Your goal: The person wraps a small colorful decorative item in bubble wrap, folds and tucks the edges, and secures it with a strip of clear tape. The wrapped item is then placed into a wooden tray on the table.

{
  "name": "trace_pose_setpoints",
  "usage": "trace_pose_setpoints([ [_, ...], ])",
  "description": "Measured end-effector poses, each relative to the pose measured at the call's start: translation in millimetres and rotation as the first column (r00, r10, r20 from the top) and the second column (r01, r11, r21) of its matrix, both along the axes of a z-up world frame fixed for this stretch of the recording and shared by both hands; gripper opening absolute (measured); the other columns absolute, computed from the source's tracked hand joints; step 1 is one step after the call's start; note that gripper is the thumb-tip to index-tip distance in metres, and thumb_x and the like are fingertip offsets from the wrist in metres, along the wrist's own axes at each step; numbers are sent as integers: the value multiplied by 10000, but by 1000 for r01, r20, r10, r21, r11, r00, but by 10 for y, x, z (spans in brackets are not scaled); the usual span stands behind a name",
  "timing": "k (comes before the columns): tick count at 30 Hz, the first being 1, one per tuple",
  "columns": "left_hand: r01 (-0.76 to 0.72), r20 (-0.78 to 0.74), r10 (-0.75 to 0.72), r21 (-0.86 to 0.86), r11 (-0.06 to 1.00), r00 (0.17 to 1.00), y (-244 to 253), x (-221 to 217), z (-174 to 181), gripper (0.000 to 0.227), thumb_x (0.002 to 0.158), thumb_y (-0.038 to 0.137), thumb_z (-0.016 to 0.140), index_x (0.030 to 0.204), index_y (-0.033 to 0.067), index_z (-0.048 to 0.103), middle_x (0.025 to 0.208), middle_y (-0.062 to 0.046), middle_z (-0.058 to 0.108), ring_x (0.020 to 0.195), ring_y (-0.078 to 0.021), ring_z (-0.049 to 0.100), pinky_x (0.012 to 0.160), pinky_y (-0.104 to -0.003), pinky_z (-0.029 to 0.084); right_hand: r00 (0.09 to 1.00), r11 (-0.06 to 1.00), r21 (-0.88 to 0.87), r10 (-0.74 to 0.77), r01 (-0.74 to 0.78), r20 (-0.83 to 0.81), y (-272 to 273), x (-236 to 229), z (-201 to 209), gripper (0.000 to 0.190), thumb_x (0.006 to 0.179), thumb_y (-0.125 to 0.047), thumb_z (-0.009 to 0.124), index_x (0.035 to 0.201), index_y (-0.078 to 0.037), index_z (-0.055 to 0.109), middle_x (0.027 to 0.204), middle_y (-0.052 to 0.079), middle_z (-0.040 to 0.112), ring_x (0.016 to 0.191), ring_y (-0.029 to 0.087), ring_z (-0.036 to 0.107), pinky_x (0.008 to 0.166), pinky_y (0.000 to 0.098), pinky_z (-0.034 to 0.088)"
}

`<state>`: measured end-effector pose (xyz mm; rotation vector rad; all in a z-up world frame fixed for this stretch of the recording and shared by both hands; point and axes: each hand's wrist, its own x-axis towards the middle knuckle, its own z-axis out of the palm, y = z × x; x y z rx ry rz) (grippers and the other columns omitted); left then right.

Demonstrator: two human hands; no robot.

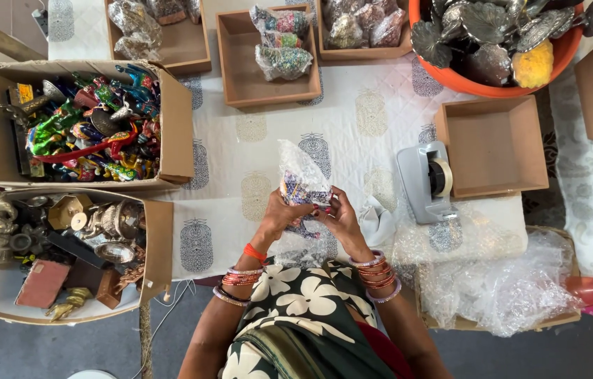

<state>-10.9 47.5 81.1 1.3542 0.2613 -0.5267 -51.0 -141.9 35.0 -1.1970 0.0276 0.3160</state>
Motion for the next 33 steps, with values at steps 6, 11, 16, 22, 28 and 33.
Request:
trace_pose_setpoints([
  [6, -5, 74, -3, 114, 993, 997, -44, 10, 151, 365, 715, 50, 866, 1032, -14, 696, 828, -68, 754, 610, -87, 660, 459, -232, 500, 992, 999, 35, -37, 41, -118, -65, 7, -216, 719, 959, -72, 694, 1542, -51, 274, 1138, 148, 701, 972, 153, 677, 936, 332, 595],
  [11, 23, 184, -60, 194, 981, 981, -47, 32, 223, 398, 705, 54, 859, 1051, -26, 677, 829, -75, 757, 624, -105, 686, 502, -248, 551, 986, 1000, 9, -20, 21, -167, -52, 18, -146, 686, 984, -117, 641, 1536, -54, 238, 1219, 153, 691, 1006, 158, 675, 925, 326, 584],
  [16, 59, 277, -194, 431, 901, 941, -49, 58, 222, 530, 681, 124, 869, 1133, -26, 638, 804, -119, 754, 616, -171, 707, 553, -310, 570, 965, 960, 257, -39, 108, -259, -120, 28, -413, 659, 955, -89, 651, 1520, -64, 311, 1329, 147, 621, 1118, 221, 668, 987, 401, 575],
  [22, 17, 404, -536, 787, 617, 741, -88, 224, -417, 593, 722, 135, 810, 1267, 63, 588, 846, -161, 754, 714, -327, 734, 654, -429, 583, 859, 900, 236, -230, 367, -458, -325, -42, -738, 489, 969, -137, 631, 1407, -70, 424, 1361, 152, 609, 1165, 277, 674, 997, 436, 564],
  [28, 48, 372, -708, 867, 497, 601, -45, 308, -884, 451, 806, 53, 719, 1234, 121, 594, 941, -121, 752, 777, -349, 731, 658, -459, 578, 828, 911, 108, -305, 397, -471, -536, -203, -839, 411, 1007, -215, 620, 1384, -75, 533, 1306, 117, 632, 1133, 226, 643, 977, 395, 548],
  [33, 43, 384, -713, 864, 501, 587, -10, 284, -956, 434, 819, 90, 744, 1218, 137, 579, 949, -106, 752, 812, -345, 728, 662, -459, 572, 823, 904, 87, -338, 419, -457, -515, -209, -809, 402, 1009, -265, 603, 1363, -89, 527, 1294, 130, 652, 1109, 224, 657, 939, 373, 541],
])
